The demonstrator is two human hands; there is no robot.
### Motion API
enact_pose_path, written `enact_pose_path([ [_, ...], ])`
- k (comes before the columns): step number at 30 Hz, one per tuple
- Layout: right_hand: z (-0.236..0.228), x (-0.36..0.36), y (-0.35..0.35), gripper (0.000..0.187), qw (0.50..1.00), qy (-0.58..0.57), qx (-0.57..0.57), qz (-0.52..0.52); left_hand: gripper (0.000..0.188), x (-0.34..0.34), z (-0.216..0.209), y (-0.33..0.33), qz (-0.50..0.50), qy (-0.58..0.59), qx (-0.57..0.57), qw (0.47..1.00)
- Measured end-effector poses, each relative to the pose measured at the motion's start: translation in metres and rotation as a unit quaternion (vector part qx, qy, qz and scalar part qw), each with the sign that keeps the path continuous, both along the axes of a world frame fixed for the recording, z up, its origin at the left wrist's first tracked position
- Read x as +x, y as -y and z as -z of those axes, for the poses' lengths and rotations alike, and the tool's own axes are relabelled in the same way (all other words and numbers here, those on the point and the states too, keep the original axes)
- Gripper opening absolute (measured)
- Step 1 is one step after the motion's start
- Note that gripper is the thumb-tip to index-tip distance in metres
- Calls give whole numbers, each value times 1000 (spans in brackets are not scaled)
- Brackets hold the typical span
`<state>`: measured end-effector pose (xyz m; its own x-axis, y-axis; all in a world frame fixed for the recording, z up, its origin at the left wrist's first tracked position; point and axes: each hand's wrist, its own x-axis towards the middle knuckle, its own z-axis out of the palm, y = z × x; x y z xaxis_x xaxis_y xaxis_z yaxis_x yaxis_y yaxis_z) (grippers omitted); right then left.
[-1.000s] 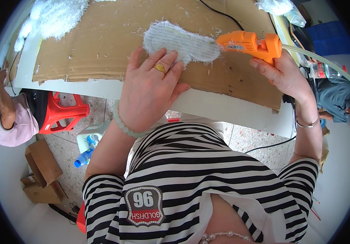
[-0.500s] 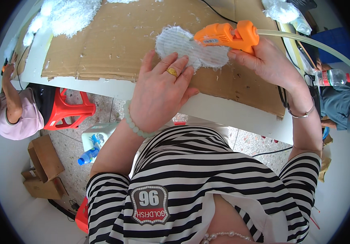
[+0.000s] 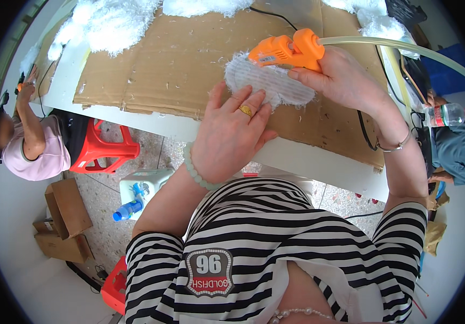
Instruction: Applying hot glue to white material and attaching synthetic fiber padding to assemble a product.
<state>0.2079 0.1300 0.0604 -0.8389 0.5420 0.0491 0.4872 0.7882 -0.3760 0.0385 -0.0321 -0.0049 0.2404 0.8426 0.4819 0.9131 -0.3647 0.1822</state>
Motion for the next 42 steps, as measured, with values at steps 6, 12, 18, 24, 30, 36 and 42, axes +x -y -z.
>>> enact_pose_path([
  [6,-10,-4,6,37,996,7,-87,25,40,0,0,-1,2,-3,-2,1000],
  [12,-7,22,21,34,923,-161,-338,88,38,2,-3,-3,3,-9,0,1000],
  [18,21,25,52,37,756,-404,-473,205,35,3,-10,-5,1,0,-32,1000],
  [24,35,20,61,36,653,-500,-508,256,30,-1,-22,-12,25,-6,-21,999],
  [30,51,22,57,37,632,-515,-516,263,16,-43,-38,-67,26,114,-35,993],
  [36,43,21,59,38,622,-507,-528,277,17,-66,-37,-124,-1,174,-249,953],
  [42,47,22,56,37,617,-507,-540,265,15,-63,-41,-143,40,134,-368,919],
])
